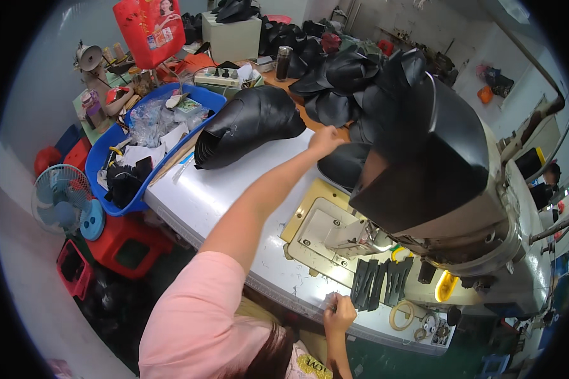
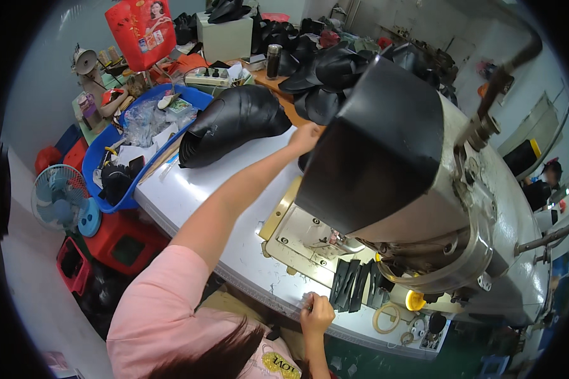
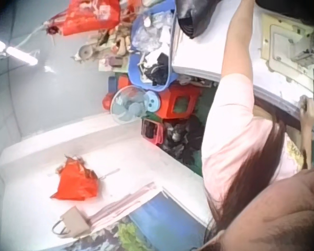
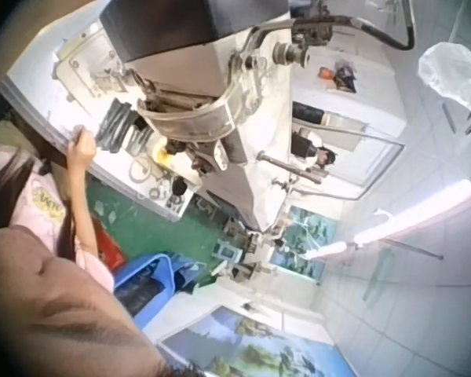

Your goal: The person operates an industrial sewing machine to stitch a black shoe upper. They repeatedly guide the shoe under the needle, sew sections, and trim excess thread with scissors. The process involves handling the shoe and scissors while the machine runs.

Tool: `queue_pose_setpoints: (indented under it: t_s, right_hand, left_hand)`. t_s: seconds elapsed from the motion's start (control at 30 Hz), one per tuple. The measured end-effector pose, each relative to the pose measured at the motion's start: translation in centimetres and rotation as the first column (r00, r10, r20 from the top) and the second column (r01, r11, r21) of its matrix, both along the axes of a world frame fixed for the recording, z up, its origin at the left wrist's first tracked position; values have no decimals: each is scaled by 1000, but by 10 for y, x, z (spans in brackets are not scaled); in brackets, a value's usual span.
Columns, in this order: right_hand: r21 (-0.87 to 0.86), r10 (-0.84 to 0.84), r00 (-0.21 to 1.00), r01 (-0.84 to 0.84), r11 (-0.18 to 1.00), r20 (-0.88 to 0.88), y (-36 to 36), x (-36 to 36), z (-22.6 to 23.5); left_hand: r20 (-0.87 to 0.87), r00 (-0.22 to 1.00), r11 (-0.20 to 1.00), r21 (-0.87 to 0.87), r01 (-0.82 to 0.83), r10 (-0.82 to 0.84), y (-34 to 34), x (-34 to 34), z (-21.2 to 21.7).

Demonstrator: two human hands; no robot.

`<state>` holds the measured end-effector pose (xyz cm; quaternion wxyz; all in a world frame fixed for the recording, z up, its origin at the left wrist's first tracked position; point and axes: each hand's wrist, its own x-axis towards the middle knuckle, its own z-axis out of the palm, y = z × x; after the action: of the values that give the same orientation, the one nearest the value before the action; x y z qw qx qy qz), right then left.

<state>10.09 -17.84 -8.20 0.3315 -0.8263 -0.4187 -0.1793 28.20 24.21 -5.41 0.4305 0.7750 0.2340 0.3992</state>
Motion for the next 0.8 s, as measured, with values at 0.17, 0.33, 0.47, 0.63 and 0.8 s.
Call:
queue_pose_setpoints:
  t_s: [0.17,0.33,0.47,0.63,0.8]
  right_hand:
    - [58,36,995,-31,998,-97,-3,1,1]
    - [255,-89,962,156,954,-256,-11,21,10]
    - [170,-241,925,299,939,-293,-18,56,23]
    - [-145,-394,861,366,919,-323,-11,65,40]
    - [-252,-425,765,343,905,-484,-36,50,46]
  left_hand:
    - [407,880,942,116,-314,244,-14,-113,46]
    - [557,525,691,-127,-712,643,42,-260,39]
    - [386,640,543,-838,-59,665,94,-329,10]
    - [328,843,428,-894,131,426,130,-326,-9]
    - [231,806,389,-921,1,545,115,-316,2]
